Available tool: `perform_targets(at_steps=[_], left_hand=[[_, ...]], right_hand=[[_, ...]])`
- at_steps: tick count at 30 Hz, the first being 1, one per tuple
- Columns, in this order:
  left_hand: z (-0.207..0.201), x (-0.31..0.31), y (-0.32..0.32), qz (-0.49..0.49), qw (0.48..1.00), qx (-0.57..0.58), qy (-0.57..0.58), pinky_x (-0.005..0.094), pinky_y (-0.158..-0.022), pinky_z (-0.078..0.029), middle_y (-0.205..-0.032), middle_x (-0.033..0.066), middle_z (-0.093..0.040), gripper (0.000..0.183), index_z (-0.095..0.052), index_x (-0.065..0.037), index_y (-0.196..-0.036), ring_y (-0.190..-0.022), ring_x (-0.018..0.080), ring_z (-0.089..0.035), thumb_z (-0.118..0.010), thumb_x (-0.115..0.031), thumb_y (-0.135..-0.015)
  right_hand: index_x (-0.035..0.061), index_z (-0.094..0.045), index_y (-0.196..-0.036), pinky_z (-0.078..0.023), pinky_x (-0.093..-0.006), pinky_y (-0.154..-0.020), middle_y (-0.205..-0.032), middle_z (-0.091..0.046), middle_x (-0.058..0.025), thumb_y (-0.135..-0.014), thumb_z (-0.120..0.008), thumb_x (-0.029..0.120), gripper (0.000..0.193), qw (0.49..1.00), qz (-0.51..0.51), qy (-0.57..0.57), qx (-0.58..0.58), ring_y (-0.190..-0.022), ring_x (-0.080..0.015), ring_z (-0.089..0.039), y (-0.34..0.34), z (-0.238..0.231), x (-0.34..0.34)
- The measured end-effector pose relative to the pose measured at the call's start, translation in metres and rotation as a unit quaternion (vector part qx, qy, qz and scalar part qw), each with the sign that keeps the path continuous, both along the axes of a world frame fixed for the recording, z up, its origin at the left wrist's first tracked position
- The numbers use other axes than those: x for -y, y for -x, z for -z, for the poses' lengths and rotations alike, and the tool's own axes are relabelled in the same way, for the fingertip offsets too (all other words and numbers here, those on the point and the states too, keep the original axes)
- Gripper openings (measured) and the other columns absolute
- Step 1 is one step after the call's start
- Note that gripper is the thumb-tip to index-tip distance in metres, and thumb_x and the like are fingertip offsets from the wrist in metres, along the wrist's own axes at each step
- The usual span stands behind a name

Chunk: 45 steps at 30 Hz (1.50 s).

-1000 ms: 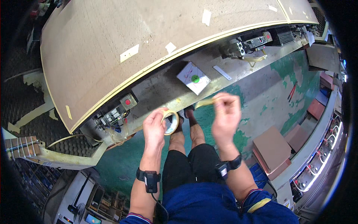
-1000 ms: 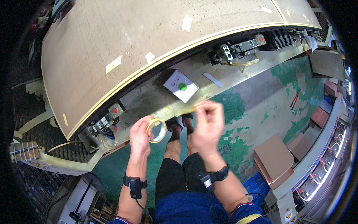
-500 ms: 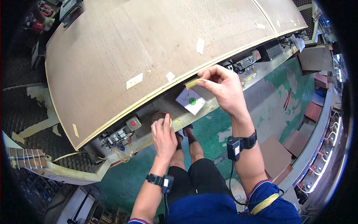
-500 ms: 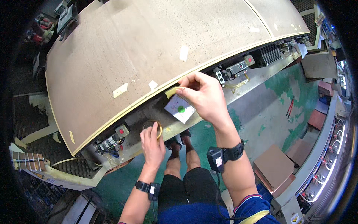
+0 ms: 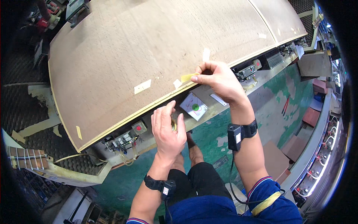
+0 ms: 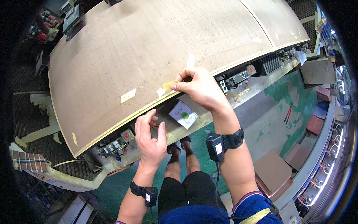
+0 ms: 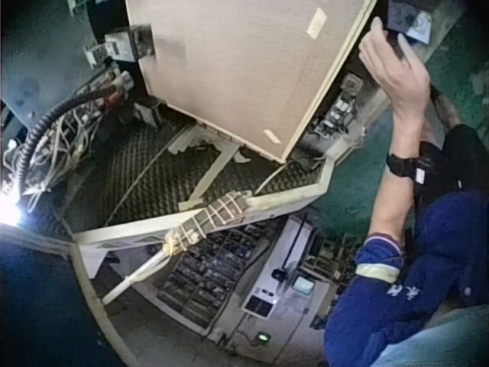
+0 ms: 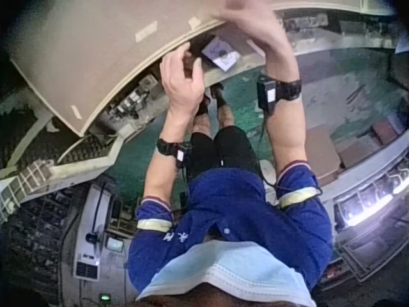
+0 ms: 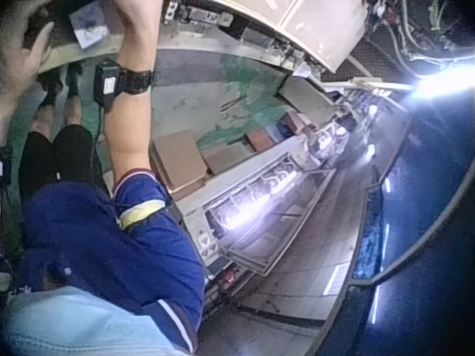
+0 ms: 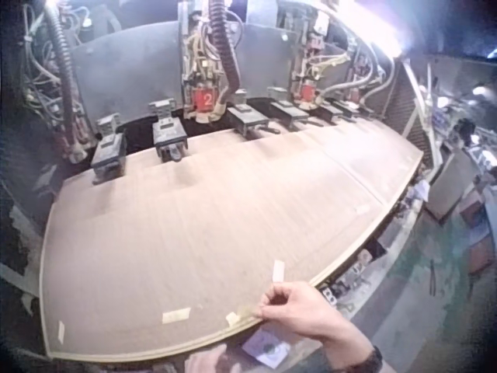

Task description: Applying tape and connecting wires to an electromechanical assembly module.

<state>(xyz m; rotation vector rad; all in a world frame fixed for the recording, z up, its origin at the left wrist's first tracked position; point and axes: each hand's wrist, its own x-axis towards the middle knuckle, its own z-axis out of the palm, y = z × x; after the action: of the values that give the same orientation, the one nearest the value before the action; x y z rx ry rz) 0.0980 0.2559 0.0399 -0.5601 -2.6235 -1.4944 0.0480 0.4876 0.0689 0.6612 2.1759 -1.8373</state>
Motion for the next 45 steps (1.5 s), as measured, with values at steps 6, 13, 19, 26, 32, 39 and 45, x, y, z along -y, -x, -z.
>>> perform_targets(at_steps=[6, 13, 19, 26, 32, 39, 45], left_hand=[[-0.019, -0.021, 0.033, -0.037, 0.992, 0.09, -0.084, 0.0334, -0.086, -0.05, -0.108, 0.0115, -0.064, 0.039, -0.064, 0.002, -0.132, -0.093, 0.0204, -0.059, -0.077, -0.009, -0.097], [-0.003, -0.034, 0.066, 0.029, 0.986, 0.137, -0.093, 0.0323, -0.074, -0.048, -0.085, 0.0067, -0.061, 0.021, -0.066, 0.003, -0.088, -0.077, 0.0164, -0.056, -0.077, -0.011, -0.099], [0.001, -0.049, 0.078, -0.028, 0.993, 0.106, -0.046, 0.0316, -0.068, -0.046, -0.084, 0.0062, -0.061, 0.02, -0.066, 0.002, -0.088, -0.073, 0.0137, -0.053, -0.074, -0.011, -0.101], [0.001, -0.045, 0.085, 0.034, 0.995, 0.09, -0.005, 0.0365, -0.068, -0.045, -0.077, 0.0075, -0.062, 0.018, -0.069, 0.0, -0.085, -0.073, 0.0189, -0.054, -0.079, -0.012, -0.094], [0.001, -0.05, 0.083, 0.025, 0.997, 0.078, 0.006, 0.0428, -0.079, -0.045, -0.082, 0.0106, -0.066, 0.018, -0.069, -0.002, -0.083, -0.082, 0.0297, -0.06, -0.077, -0.015, -0.093], [0.005, -0.071, 0.082, -0.033, 0.986, -0.018, 0.161, 0.05, -0.081, -0.046, -0.086, 0.0146, -0.068, 0.017, -0.066, -0.004, -0.083, -0.087, 0.0382, -0.065, -0.073, -0.017, -0.092], [0.008, -0.076, 0.084, -0.04, 0.975, -0.035, 0.214, 0.052, -0.08, -0.047, -0.084, 0.0155, -0.067, 0.018, -0.064, -0.004, -0.081, -0.085, 0.0394, -0.064, -0.072, -0.018, -0.09]], right_hand=[[0.0013, -0.072, -0.098, -0.05, -0.0251, -0.075, -0.088, -0.068, 0.0011, -0.095, -0.082, 0.006, 0.011, 0.993, -0.016, 0.107, -0.053, -0.083, -0.0069, -0.06, -0.009, -0.002, -0.009], [0.0011, -0.07, -0.099, -0.051, -0.0233, -0.072, -0.089, -0.068, 0.0023, -0.096, -0.081, 0.004, 0.012, 0.989, 0.024, 0.144, -0.031, -0.081, -0.0055, -0.06, -0.012, 0.001, -0.002], [-0.0019, -0.069, -0.096, -0.051, -0.0259, -0.068, -0.082, -0.07, -0.0027, -0.096, -0.082, 0.008, 0.016, 0.993, 0.076, 0.001, -0.093, -0.075, -0.0064, -0.06, -0.005, 0.015, 0.003], [-0.0008, -0.071, -0.095, -0.051, -0.0278, -0.069, -0.083, -0.069, -0.0011, -0.094, -0.083, 0.01, 0.016, 0.993, 0.068, 0.037, -0.084, -0.078, -0.0071, -0.06, -0.003, 0.017, 0.004], [-0.001, -0.071, -0.095, -0.054, -0.0336, -0.068, -0.084, -0.071, -0.0065, -0.093, -0.083, 0.01, 0.016, 0.99, 0.112, 0.01, -0.085, -0.075, -0.0142, -0.065, -0.008, 0.027, 0.011], [0.0014, -0.067, -0.093, -0.053, -0.0508, -0.079, -0.092, -0.065, -0.017, -0.088, -0.082, 0.011, 0.019, 0.931, 0.089, -0.321, -0.149, -0.091, -0.0397, -0.067, -0.003, 0.03, 0.03], [0.0028, -0.064, -0.094, -0.052, -0.0512, -0.078, -0.093, -0.065, -0.0167, -0.088, -0.082, 0.013, 0.021, 0.906, 0.093, -0.383, -0.155, -0.092, -0.0408, -0.067, -0.001, 0.034, 0.037]])
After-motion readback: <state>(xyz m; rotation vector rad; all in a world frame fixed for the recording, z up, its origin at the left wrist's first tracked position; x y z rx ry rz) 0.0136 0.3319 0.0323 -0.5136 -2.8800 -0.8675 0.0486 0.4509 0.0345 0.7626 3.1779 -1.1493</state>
